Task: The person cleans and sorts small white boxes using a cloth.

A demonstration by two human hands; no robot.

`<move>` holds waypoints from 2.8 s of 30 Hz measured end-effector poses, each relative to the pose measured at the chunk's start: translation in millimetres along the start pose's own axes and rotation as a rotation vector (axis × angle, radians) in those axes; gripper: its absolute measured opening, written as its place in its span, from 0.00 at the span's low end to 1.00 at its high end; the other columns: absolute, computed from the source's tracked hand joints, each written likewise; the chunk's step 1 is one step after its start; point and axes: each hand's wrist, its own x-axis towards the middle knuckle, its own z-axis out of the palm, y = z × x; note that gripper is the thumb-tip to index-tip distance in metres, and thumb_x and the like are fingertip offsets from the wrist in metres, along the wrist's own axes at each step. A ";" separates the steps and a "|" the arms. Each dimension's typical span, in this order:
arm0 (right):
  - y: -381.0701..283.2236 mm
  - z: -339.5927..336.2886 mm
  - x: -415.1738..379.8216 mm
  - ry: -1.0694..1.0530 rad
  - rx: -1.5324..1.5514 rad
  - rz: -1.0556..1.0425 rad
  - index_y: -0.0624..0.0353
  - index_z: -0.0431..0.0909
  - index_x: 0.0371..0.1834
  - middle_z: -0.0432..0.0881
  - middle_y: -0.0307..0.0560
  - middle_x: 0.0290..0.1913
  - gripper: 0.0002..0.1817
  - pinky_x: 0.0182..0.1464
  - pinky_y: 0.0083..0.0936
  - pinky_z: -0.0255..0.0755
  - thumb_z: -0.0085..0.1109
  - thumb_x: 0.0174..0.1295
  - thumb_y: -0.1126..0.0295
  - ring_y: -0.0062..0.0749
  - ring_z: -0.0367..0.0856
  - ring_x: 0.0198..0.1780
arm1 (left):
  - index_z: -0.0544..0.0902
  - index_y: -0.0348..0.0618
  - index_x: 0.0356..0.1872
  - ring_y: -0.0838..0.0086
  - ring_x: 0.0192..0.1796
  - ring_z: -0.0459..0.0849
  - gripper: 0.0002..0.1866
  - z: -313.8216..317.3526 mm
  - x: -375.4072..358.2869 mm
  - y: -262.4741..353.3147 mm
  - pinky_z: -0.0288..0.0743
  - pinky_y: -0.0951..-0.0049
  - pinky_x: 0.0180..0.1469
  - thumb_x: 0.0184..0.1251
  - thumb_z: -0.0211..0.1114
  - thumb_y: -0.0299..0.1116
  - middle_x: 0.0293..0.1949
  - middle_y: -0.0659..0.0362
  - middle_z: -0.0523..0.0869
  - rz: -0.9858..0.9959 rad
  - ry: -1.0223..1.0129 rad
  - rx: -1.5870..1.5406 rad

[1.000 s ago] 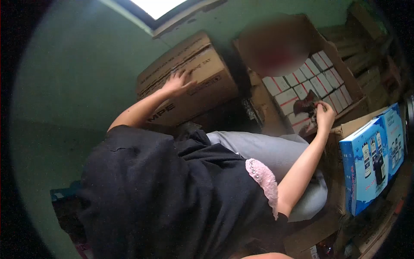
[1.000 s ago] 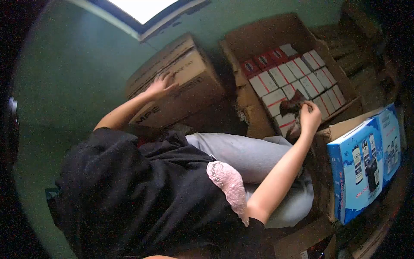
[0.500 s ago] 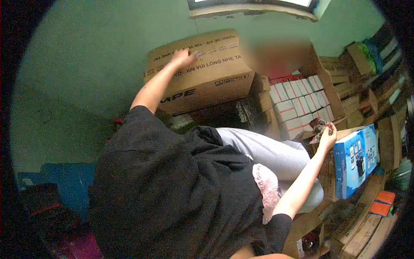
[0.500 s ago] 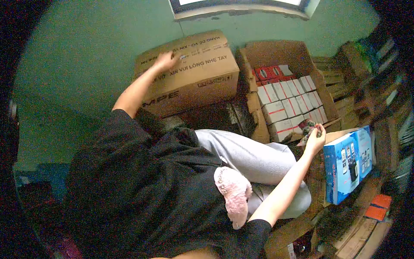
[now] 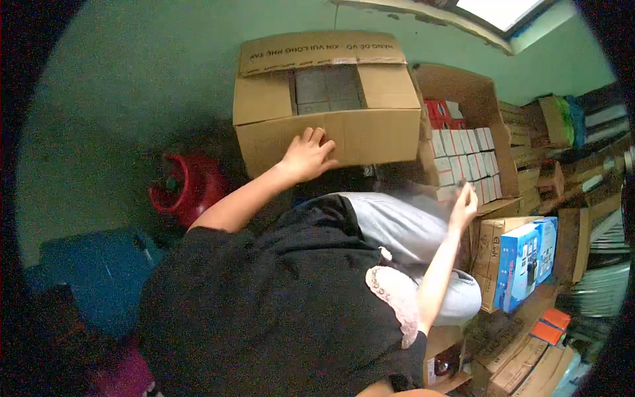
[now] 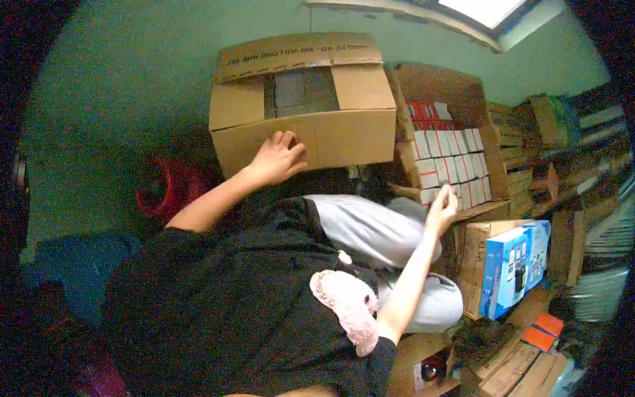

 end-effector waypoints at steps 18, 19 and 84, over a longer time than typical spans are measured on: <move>-178.5 231.0 19.0 -0.499 -0.571 -0.301 0.77 0.57 0.68 0.53 0.66 0.71 0.63 0.69 0.53 0.55 0.65 0.43 0.29 0.63 0.55 0.69 | 0.80 0.65 0.57 0.55 0.72 0.65 0.42 -22.7 4.1 -106.3 0.51 0.39 0.72 0.44 0.57 0.79 0.70 0.60 0.69 -0.173 0.024 0.183; -177.4 237.7 18.6 -0.539 -0.691 -0.278 0.76 0.57 0.69 0.53 0.64 0.72 0.64 0.70 0.56 0.53 0.65 0.43 0.29 0.64 0.55 0.70 | 0.80 0.65 0.56 0.56 0.72 0.64 0.41 -16.9 2.3 -106.0 0.50 0.39 0.72 0.44 0.58 0.78 0.70 0.61 0.69 -0.172 0.044 0.181; -18.2 165.7 123.2 -0.545 0.216 0.889 0.61 0.78 0.53 0.84 0.47 0.41 0.35 0.35 0.27 0.75 0.57 0.61 0.38 0.32 0.80 0.34 | 0.80 0.51 0.54 0.64 0.59 0.79 0.21 -76.4 8.9 -97.0 0.74 0.56 0.58 0.59 0.69 0.40 0.53 0.51 0.81 -0.685 0.216 0.512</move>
